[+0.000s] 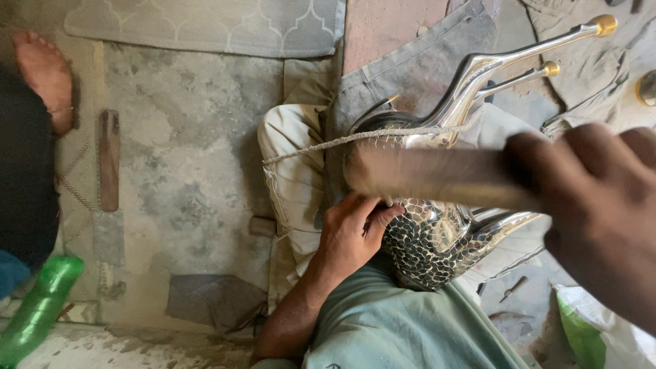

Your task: The person hammers a small metal punch against a polished metal object to create a textured pattern. They hold the object steady with one hand while striking the punch with a wooden mallet in the other hand.

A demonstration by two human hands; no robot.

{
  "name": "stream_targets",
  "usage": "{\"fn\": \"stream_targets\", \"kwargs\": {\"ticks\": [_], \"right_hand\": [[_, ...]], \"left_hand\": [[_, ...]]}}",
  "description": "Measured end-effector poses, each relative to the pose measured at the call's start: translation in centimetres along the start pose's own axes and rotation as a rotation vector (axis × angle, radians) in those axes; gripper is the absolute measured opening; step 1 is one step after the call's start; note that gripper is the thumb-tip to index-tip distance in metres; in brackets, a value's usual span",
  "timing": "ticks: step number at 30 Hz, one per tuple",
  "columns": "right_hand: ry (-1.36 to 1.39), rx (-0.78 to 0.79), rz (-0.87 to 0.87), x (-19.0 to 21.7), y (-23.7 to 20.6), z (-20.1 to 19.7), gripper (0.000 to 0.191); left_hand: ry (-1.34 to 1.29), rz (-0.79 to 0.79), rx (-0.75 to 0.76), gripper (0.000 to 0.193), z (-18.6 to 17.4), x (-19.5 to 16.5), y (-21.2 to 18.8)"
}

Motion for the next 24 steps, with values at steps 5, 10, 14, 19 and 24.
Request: {"fn": "stream_targets", "kwargs": {"ticks": [5, 10, 14, 19, 24], "right_hand": [[0.101, -0.165, -0.028, 0.7, 0.2, -1.0, 0.063], [0.192, -0.137, -0.077, 0.4, 0.3, -0.8, 0.063], [0.404, -0.301, -0.092, 0.7, 0.7, -1.5, 0.055], [0.418, -0.338, -0.232, 1.8, 1.7, -3.1, 0.059], [0.059, -0.151, -0.151, 2.9, 2.0, -3.1, 0.052]], "left_hand": [[0.005, 0.11, -0.035, 0.021, 0.0, 0.1, 0.0], [-0.044, 0.091, -0.13, 0.02, 0.5, -0.6, -0.8], [-0.188, -0.022, -0.21, 0.024, 2.2, 0.0, -1.4], [0.02, -0.013, -0.203, 0.017, 3.6, 1.3, -2.0], [-0.052, -0.087, -0.225, 0.018, 3.9, 1.3, -2.1]]}}
Point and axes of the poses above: each hand's wrist, its own y-axis towards the middle knuckle, its own z-axis out of the palm, x = y × z, the point moved 1 cm from there along y, towards the middle knuckle, and after that the axes turned 7 degrees about x, right-handed, at the moved point
